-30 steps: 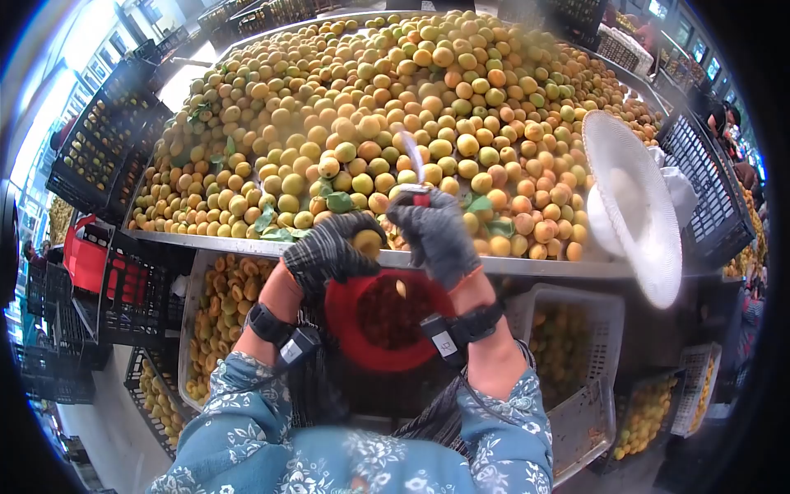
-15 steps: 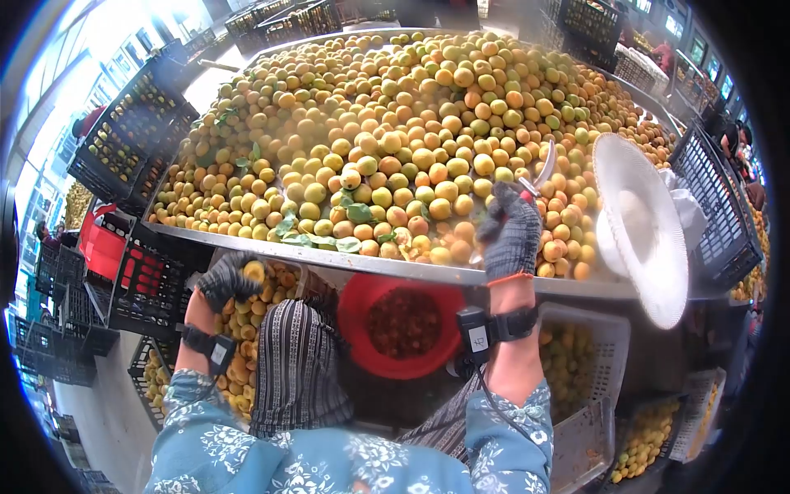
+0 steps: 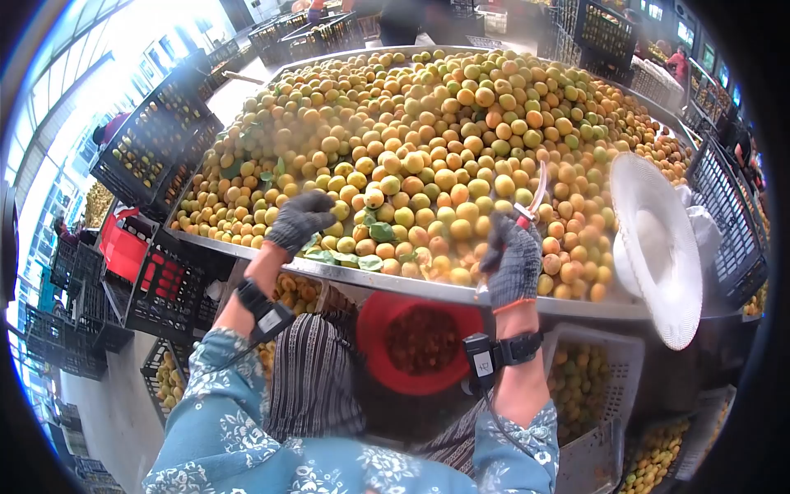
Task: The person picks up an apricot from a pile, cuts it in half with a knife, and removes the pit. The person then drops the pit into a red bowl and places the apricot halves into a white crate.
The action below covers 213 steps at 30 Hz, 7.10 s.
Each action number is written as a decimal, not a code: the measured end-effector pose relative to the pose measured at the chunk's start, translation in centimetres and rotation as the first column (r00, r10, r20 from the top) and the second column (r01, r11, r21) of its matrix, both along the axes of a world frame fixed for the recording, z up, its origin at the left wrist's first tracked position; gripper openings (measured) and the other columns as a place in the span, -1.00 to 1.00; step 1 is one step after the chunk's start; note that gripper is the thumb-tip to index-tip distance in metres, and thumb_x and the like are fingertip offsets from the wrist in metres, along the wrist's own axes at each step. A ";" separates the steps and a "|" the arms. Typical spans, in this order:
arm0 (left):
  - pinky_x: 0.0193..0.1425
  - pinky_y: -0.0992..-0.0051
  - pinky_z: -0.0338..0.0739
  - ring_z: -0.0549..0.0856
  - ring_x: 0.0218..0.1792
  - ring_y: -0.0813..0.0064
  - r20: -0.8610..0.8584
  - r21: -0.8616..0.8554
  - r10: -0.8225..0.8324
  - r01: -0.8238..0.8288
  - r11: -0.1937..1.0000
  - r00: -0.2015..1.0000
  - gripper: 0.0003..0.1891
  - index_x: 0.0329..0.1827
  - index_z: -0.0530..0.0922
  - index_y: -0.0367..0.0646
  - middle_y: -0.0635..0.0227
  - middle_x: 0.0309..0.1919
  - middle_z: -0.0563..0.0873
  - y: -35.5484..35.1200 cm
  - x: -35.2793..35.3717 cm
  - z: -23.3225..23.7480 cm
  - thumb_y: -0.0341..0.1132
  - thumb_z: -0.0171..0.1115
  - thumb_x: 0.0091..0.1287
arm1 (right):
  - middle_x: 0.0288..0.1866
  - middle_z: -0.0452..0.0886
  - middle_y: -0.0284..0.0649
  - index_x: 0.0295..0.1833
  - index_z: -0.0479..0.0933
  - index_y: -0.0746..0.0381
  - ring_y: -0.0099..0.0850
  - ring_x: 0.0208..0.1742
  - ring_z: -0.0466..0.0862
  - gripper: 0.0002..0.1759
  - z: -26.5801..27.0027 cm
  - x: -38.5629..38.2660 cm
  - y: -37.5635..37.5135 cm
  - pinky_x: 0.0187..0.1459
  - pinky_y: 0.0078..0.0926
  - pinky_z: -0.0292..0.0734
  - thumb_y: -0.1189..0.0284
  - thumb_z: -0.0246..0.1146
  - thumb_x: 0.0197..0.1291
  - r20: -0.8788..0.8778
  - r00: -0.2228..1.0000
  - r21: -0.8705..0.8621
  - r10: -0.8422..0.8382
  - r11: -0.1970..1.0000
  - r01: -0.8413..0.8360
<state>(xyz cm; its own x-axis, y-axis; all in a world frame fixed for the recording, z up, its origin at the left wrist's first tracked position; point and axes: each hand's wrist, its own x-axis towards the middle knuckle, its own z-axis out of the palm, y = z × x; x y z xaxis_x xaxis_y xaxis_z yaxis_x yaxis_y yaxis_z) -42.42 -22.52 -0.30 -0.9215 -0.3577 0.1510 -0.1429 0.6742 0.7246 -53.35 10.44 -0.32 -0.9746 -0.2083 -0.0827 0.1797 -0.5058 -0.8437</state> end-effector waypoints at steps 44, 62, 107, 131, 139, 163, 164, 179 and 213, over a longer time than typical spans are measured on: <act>0.18 0.50 0.50 0.57 0.06 0.50 -0.394 0.806 -0.082 0.387 0.448 0.915 -0.38 0.22 0.43 -0.22 0.34 0.03 0.59 10.9 -3.7 0.4 -0.50 0.43 0.03 | -0.50 0.46 -0.49 -0.11 0.55 0.27 -0.73 -0.52 0.37 -0.82 -0.1 6.6 -5.7 -0.50 -0.72 0.29 0.39 0.20 0.28 -0.174 0.942 0.353 0.286 0.912 -0.212; -0.09 0.59 0.56 0.61 -0.18 0.61 -0.317 0.805 -0.052 0.298 0.512 0.947 -0.69 0.04 0.49 -0.22 0.42 -0.21 0.61 13.0 -3.8 -0.6 -0.33 0.23 0.29 | -0.28 0.63 -0.23 0.03 0.50 0.38 -0.57 -0.33 0.55 -0.74 -1.7 5.7 -6.3 -0.28 -0.59 0.47 0.47 0.13 0.29 -0.368 0.881 0.644 0.297 0.765 0.011; -0.10 0.56 0.49 0.57 -0.23 0.60 -0.409 0.561 0.031 0.225 0.797 0.912 -0.74 -0.07 0.55 -0.21 0.38 -0.24 0.62 14.2 -4.6 -2.9 -0.20 0.16 0.36 | -0.15 0.60 -0.13 0.02 0.50 0.38 -0.38 -0.13 0.58 -0.73 -1.9 6.2 -6.0 -0.12 -0.49 0.50 0.59 0.08 0.20 -0.183 0.917 0.585 0.354 0.789 -0.188; -0.08 0.58 0.51 0.58 -0.23 0.63 -0.321 0.789 0.007 0.263 0.556 0.947 -0.71 -0.01 0.53 -0.21 0.43 -0.24 0.61 14.0 -4.5 -2.1 -0.21 0.19 0.34 | -0.31 0.56 -0.33 -0.01 0.53 0.32 -0.68 -0.51 0.45 -0.74 -2.4 5.9 -5.9 -0.52 -0.74 0.37 0.62 0.02 0.22 -0.180 0.934 0.461 0.307 0.865 -0.196; -0.10 0.60 0.51 0.58 -0.23 0.63 -0.385 0.775 0.119 0.250 0.580 0.915 -0.75 -0.08 0.56 -0.22 0.42 -0.25 0.61 14.7 -5.2 -3.1 -0.25 0.24 0.30 | -0.33 0.58 -0.24 0.00 0.51 0.36 -0.48 -0.37 0.55 -0.77 -2.2 5.7 -5.5 -0.30 -0.55 0.48 0.56 0.05 0.28 -0.757 0.432 0.651 0.490 0.617 0.442; 0.00 0.49 0.54 0.61 -0.08 0.55 -0.248 0.699 -0.173 0.300 0.649 0.953 -0.68 0.01 0.53 -0.26 0.33 -0.12 0.62 12.4 -4.8 -3.2 -0.18 0.06 0.43 | -0.04 0.57 0.01 0.00 0.53 0.28 -0.07 0.08 0.52 -0.63 -3.5 6.2 -5.9 0.14 -0.28 0.43 0.63 0.10 0.02 -0.253 0.885 0.533 0.391 0.819 -0.210; -0.03 0.47 0.55 0.62 -0.11 0.51 -0.278 0.677 -0.145 0.301 0.672 0.950 -0.71 -0.04 0.53 -0.27 0.32 -0.14 0.62 12.5 -4.8 -3.4 -0.20 0.07 0.42 | -0.05 0.57 0.01 -0.01 0.53 0.29 -0.06 0.05 0.53 -0.64 -3.5 6.4 -6.2 0.13 -0.27 0.44 0.63 0.10 0.02 -0.245 0.894 0.539 0.374 0.820 -0.195; 0.01 0.51 0.50 0.60 -0.12 0.52 -0.501 -0.030 -0.171 0.181 0.983 0.848 -0.69 -0.06 0.49 -0.18 0.36 -0.18 0.58 11.7 -6.5 -9.0 -0.10 0.12 0.38 | -0.07 0.61 0.01 -0.03 0.52 0.32 -0.06 0.03 0.58 -0.75 -3.6 6.1 -6.3 0.04 -0.28 0.48 0.51 0.15 0.17 -0.263 0.904 0.584 0.336 0.802 -0.129; -0.09 0.29 0.62 0.66 -0.21 0.32 -0.169 0.975 0.023 0.171 -0.139 0.985 -0.62 -0.03 0.46 -0.20 0.23 -0.21 0.63 13.9 -4.8 -3.0 -0.05 0.15 0.35 | -0.23 0.63 0.04 0.03 0.46 0.29 -0.02 -0.16 0.64 -0.69 -1.9 6.6 -6.6 -0.18 -0.20 0.51 0.37 0.15 0.24 -0.444 0.778 0.886 0.445 0.349 0.306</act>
